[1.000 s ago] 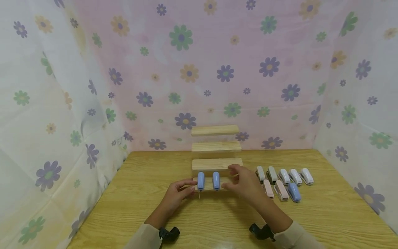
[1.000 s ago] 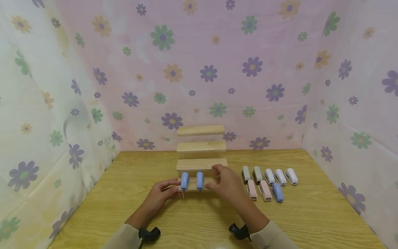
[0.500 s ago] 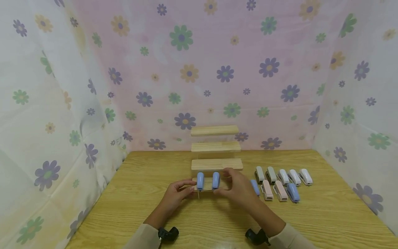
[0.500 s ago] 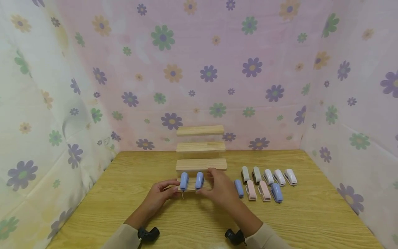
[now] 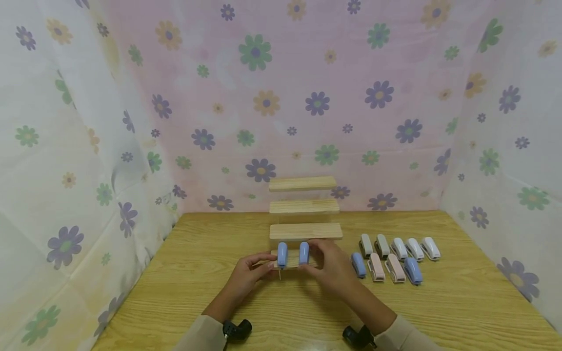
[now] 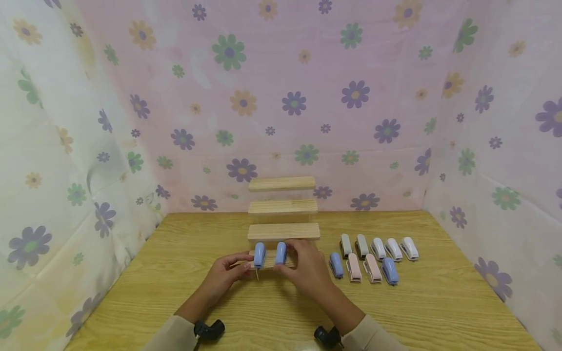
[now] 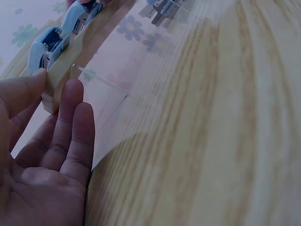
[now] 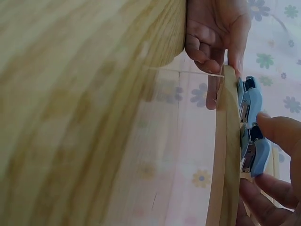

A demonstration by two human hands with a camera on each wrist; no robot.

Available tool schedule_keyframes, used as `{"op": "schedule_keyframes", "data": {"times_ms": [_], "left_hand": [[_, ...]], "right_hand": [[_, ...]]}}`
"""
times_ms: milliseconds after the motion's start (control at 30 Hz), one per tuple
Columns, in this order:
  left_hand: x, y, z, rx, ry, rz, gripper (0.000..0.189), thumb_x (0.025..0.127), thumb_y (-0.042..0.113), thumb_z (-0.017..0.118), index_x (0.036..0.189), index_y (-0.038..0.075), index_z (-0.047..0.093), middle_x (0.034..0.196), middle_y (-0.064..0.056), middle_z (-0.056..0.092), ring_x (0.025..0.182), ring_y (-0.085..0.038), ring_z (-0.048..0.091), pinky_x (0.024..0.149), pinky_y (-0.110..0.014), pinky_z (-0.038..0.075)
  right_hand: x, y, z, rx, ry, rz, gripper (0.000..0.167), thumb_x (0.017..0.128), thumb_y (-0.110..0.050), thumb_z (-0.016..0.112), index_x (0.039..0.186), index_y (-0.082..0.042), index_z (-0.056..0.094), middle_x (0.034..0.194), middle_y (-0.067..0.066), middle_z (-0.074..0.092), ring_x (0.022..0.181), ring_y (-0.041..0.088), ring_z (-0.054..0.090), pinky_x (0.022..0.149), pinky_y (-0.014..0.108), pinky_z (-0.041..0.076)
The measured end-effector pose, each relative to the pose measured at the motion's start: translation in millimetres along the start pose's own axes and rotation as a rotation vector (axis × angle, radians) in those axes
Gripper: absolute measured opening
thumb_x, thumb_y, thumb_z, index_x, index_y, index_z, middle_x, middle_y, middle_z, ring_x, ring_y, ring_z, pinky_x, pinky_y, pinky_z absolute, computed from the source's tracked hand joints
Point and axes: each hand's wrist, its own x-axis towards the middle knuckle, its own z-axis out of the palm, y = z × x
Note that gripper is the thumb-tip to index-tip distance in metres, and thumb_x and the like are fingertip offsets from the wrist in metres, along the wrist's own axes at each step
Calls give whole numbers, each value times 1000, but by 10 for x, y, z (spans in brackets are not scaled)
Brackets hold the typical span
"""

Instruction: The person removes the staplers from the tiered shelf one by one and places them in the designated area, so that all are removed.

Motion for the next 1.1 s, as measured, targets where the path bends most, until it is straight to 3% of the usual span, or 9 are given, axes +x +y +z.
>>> {"op": "schedule_keyframes", "data": {"times_ms": [267, 500, 700, 900, 1100], "left_hand": [[5, -15, -11, 9, -4, 0, 35, 101, 21, 69, 131, 2, 70, 162, -21, 40, 110, -28, 72, 91, -32, 64], [0, -7, -8, 0, -5, -5, 35, 101, 20, 69, 131, 1, 69, 162, -21, 40, 110, -27, 72, 92, -32, 63], [11, -21, -5, -13, -15, 2, 35, 102, 19, 69, 132, 0, 68, 161, -20, 41, 110, -26, 72, 92, -32, 63], [5, -23, 4, -23, -32, 10, 36, 102, 18, 68, 132, -1, 68, 161, -21, 39, 112, -29, 72, 92, -32, 64], [0, -9, -6, -27, -30, 14, 35, 103, 16, 67, 133, -2, 67, 161, -21, 39, 110, -29, 73, 93, -33, 63]], "right_hand": [[-7, -10, -6, 4, -25, -6, 65, 84, -35, 88, 141, -17, 63, 113, 2, 66, 99, 19, 64, 82, 37, 58], [18, -23, 12, 13, -32, 53, 68, 80, -42, 90, 139, -21, 65, 104, -8, 67, 95, 12, 65, 82, 35, 60], [22, -34, -26, 36, -18, 70, 53, 82, -29, 89, 132, -21, 71, 88, -15, 70, 83, 5, 64, 74, 30, 59], [10, -37, -73, 35, -19, 77, 36, 84, -20, 85, 119, -20, 77, 90, -11, 73, 78, 1, 65, 69, 27, 59], [18, -62, -98, 56, -11, 78, 33, 83, -17, 86, 115, -16, 78, 90, -8, 75, 77, 1, 68, 68, 25, 61]]}}
